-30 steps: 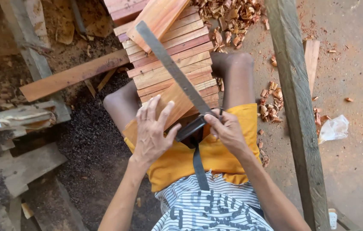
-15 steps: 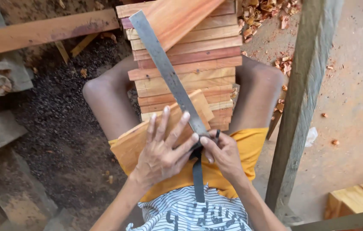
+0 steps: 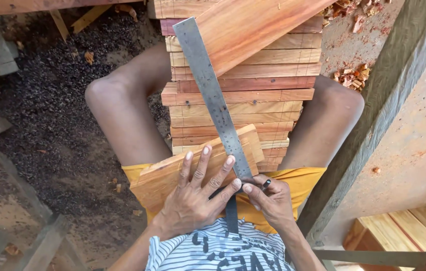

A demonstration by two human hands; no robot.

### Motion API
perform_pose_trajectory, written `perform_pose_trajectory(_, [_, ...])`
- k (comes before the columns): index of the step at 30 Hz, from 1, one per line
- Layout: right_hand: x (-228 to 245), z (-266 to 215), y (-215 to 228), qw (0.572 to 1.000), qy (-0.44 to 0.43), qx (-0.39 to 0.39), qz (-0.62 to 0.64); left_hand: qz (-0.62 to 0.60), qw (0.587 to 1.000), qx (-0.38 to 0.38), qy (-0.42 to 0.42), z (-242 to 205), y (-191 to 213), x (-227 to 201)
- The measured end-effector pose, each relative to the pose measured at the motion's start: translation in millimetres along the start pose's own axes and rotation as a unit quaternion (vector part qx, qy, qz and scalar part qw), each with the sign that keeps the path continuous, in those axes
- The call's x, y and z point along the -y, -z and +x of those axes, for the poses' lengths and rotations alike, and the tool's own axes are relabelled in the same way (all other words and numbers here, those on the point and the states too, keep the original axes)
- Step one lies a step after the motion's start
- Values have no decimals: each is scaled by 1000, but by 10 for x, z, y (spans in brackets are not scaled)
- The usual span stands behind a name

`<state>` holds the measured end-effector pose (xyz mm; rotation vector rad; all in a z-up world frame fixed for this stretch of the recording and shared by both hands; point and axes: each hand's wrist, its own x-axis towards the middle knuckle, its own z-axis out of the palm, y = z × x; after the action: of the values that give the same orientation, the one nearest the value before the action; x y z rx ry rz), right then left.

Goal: Using a try square and a pen to mark lines on small wooden blocks.

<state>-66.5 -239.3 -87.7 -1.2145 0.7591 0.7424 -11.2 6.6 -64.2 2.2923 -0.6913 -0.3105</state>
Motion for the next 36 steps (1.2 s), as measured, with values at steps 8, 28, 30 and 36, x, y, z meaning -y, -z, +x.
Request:
perform_pose_trajectory(8, [86, 28, 29, 997, -16, 28, -73, -10, 1000, 9, 2, -27, -3, 8])
perform_pose_trajectory(28, [18, 2, 91, 998, -28, 45, -31, -13, 1000, 13, -1, -46, -23, 13])
perform_pose_trajectory(30, [-9, 7, 107, 998, -32, 45, -25, -10, 1000, 10, -2, -45, -19, 19])
perform_pose_trajectory(36, [270, -98, -11, 993, -10, -5, -119, -2, 1000, 14, -3, -23, 10, 13])
